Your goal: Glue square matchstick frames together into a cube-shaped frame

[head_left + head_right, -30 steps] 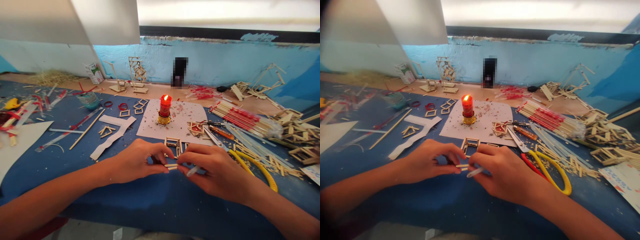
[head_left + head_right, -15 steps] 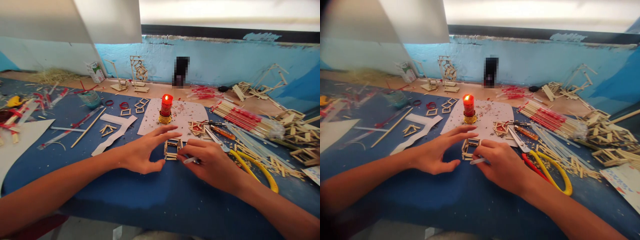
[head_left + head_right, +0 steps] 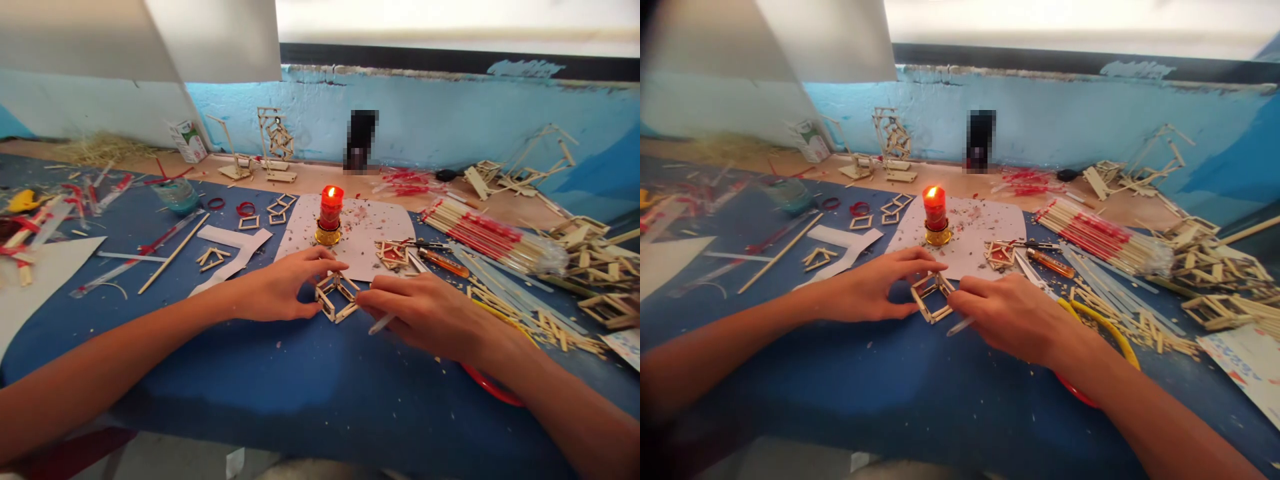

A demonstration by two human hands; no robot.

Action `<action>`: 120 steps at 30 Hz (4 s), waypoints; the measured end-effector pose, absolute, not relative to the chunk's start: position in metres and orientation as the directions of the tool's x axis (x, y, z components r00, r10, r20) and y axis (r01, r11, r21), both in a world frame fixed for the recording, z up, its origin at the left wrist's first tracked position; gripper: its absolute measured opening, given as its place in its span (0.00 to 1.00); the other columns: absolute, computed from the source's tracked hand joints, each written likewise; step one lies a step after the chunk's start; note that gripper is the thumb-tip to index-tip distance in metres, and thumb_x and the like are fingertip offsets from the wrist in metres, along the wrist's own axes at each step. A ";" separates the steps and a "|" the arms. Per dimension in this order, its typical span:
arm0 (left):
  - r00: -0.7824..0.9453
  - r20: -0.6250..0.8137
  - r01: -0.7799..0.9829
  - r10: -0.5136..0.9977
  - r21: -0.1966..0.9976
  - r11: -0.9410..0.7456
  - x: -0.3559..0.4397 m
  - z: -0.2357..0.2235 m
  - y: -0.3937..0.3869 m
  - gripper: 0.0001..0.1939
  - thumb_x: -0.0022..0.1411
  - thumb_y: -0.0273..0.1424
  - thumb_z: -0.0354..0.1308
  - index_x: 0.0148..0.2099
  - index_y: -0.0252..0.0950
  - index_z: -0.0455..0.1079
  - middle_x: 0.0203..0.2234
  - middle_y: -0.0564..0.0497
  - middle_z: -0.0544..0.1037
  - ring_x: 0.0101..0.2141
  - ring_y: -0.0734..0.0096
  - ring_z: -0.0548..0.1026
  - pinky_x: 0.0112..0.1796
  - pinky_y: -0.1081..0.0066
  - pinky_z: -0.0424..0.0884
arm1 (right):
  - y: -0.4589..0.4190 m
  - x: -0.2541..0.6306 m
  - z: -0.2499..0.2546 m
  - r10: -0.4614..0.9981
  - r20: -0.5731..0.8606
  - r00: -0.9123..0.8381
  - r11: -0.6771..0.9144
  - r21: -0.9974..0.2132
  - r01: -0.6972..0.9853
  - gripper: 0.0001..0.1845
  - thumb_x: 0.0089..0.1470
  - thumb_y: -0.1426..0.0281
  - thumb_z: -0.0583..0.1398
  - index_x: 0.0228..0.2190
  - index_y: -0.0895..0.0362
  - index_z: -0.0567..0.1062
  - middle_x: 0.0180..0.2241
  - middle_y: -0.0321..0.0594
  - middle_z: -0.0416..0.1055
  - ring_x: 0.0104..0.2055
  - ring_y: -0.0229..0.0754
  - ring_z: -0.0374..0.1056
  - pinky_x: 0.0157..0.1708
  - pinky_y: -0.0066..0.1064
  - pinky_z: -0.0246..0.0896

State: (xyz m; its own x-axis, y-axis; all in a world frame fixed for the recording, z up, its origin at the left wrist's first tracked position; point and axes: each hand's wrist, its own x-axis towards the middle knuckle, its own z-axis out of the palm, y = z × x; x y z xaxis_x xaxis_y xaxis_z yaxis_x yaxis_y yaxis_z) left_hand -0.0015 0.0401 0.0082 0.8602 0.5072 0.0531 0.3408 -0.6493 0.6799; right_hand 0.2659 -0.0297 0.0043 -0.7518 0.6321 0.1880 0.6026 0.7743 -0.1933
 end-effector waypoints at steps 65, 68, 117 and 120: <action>0.914 -0.261 0.395 0.310 0.750 -0.531 0.020 0.011 0.065 0.24 0.54 0.38 0.75 0.50 0.37 0.73 0.38 0.53 0.70 0.33 0.70 0.73 0.32 0.73 0.69 | -0.023 0.247 0.014 0.883 -0.383 -0.272 -0.106 -0.727 0.679 0.14 0.62 0.57 0.62 0.31 0.54 0.76 0.23 0.29 0.64 0.26 0.34 0.57 0.24 0.29 0.48; 0.871 -0.288 0.470 0.398 0.726 -0.502 0.018 0.013 0.055 0.25 0.53 0.42 0.74 0.50 0.38 0.74 0.38 0.53 0.72 0.32 0.70 0.73 0.31 0.72 0.68 | -0.030 0.251 0.016 0.849 -0.443 -0.290 -0.098 -0.670 0.736 0.22 0.64 0.50 0.58 0.31 0.54 0.78 0.23 0.29 0.63 0.25 0.34 0.56 0.23 0.30 0.44; 0.727 -0.302 0.594 0.616 0.726 -0.346 0.019 0.006 0.022 0.18 0.56 0.36 0.69 0.47 0.36 0.72 0.30 0.55 0.72 0.30 0.67 0.71 0.29 0.69 0.65 | 0.003 0.227 0.019 0.899 -0.300 -0.319 0.130 -0.513 0.849 0.10 0.55 0.67 0.62 0.24 0.56 0.78 0.22 0.39 0.73 0.23 0.39 0.62 0.25 0.33 0.49; 0.731 -0.297 0.591 0.615 0.726 -0.352 0.019 0.005 0.022 0.18 0.57 0.36 0.69 0.47 0.36 0.72 0.31 0.54 0.72 0.30 0.67 0.72 0.30 0.68 0.65 | 0.001 0.225 0.020 0.906 -0.291 -0.308 0.130 -0.502 0.855 0.09 0.54 0.68 0.63 0.23 0.55 0.78 0.21 0.39 0.73 0.23 0.38 0.61 0.25 0.33 0.48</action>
State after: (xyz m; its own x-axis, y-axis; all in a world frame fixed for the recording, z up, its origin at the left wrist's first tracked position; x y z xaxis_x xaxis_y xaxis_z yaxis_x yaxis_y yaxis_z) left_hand 0.0186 0.0215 0.0048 0.7306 0.6150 -0.2966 0.5910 -0.3520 0.7258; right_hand 0.2251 0.0011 0.0196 -0.3083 0.9058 -0.2908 0.8549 0.1297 -0.5023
